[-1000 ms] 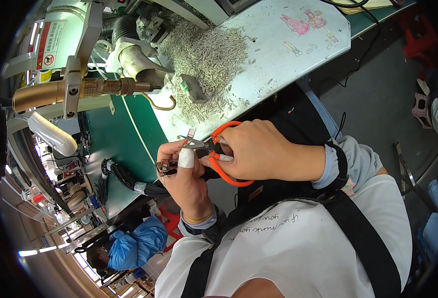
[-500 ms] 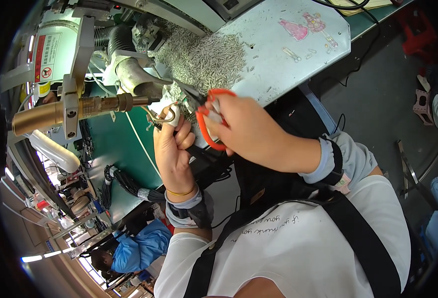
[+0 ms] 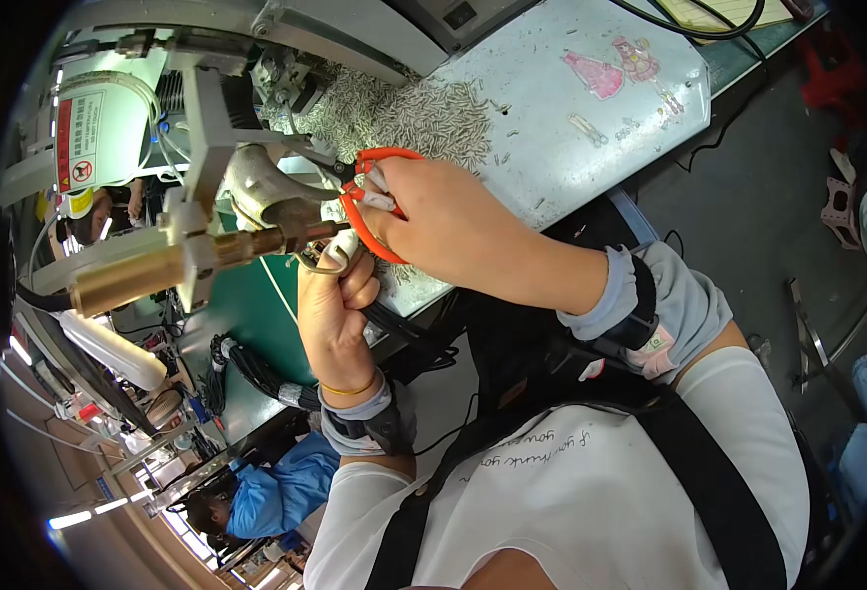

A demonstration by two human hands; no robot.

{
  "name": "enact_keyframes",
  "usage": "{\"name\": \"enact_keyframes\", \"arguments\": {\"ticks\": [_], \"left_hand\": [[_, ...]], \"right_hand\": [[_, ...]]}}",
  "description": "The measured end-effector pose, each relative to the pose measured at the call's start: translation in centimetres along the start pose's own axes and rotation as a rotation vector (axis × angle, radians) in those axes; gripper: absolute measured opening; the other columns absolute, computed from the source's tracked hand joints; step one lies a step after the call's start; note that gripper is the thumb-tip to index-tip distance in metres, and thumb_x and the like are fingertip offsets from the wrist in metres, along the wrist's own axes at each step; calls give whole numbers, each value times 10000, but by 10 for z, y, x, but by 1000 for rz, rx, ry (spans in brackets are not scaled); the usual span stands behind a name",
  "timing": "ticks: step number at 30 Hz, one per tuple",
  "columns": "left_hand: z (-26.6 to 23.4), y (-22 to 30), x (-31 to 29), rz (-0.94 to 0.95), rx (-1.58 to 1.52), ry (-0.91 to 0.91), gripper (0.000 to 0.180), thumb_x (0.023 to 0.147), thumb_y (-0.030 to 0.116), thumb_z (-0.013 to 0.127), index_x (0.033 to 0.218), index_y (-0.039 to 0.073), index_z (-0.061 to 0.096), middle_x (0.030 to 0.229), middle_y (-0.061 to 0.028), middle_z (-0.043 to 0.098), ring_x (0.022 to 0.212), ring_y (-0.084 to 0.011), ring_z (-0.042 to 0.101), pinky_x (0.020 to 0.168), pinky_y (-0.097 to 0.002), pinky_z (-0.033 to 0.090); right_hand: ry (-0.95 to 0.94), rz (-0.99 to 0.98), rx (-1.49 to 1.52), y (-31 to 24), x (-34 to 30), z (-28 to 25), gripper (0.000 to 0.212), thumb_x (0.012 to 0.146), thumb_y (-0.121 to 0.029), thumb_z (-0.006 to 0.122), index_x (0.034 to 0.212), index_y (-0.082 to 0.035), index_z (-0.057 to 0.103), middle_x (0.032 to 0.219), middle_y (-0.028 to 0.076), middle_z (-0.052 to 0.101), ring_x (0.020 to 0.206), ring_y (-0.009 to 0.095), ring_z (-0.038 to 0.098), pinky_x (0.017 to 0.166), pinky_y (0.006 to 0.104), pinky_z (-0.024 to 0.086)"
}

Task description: The person trims the ends of wires in a bundle using shears, handling the wires one at a time. After finishing, the person sets the shears down and moves the bundle of wires to the green work surface.

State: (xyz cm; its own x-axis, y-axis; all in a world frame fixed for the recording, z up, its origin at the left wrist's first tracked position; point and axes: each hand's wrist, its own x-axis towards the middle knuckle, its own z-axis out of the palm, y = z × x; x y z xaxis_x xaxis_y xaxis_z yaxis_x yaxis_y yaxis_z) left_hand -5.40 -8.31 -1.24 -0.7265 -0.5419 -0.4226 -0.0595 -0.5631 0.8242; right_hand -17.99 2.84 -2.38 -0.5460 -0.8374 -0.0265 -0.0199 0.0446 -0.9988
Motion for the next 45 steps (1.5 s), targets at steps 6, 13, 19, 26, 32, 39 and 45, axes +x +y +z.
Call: {"name": "enact_keyframes", "arguments": {"ticks": [6,13,19,26,32,39,45], "left_hand": [[9,-2,-5,65,48,52,188,766,62,581,918,-20,509,588,18,417,415,-35,270,358,-187,175],[2,-2,-7,40,76,3,162,788,90,593,895,-3,515,620,8,447,417,-29,273,358,-182,176],[20,-5,-37,72,22,31,90,844,63,509,920,18,524,738,-26,507,527,-71,416,426,-193,323],[26,-24,-65,257,301,87,144,867,73,472,985,1,512,844,-56,539,687,-132,525,602,-243,445],[34,-37,-78,109,277,-20,187,845,45,495,1023,-13,499,870,-66,557,705,-100,524,609,-219,432],[18,-32,-83,97,186,-18,128,786,26,565,903,-25,550,765,-38,538,633,-51,462,520,-190,357],[25,-36,-88,377,410,189,100,743,-41,604,842,-27,598,752,-13,529,631,-36,440,551,-155,339]], "right_hand": [[49,-72,-19,6,-1,1,146,813,-115,516,777,-1,433,525,67,466,423,130,475,397,275,359],[49,-32,4,-5,-6,2,158,821,-133,524,778,-7,440,521,46,454,429,111,453,406,268,348],[16,20,133,2,-25,2,157,823,-144,548,775,-22,462,546,-1,442,449,79,431,416,251,338],[-28,-161,68,-10,-49,5,104,809,-112,565,798,-24,511,595,1,468,531,64,458,474,235,364],[-148,-291,-317,-12,-64,3,139,776,-73,596,906,-45,560,675,45,559,605,79,520,531,228,396],[-91,-213,-67,7,-67,-1,169,754,-107,640,893,-43,566,687,59,585,566,130,565,488,224,410],[78,-835,-584,7,-74,0,159,752,-104,647,864,-31,560,670,63,578,512,132,563,435,219,396]]}}
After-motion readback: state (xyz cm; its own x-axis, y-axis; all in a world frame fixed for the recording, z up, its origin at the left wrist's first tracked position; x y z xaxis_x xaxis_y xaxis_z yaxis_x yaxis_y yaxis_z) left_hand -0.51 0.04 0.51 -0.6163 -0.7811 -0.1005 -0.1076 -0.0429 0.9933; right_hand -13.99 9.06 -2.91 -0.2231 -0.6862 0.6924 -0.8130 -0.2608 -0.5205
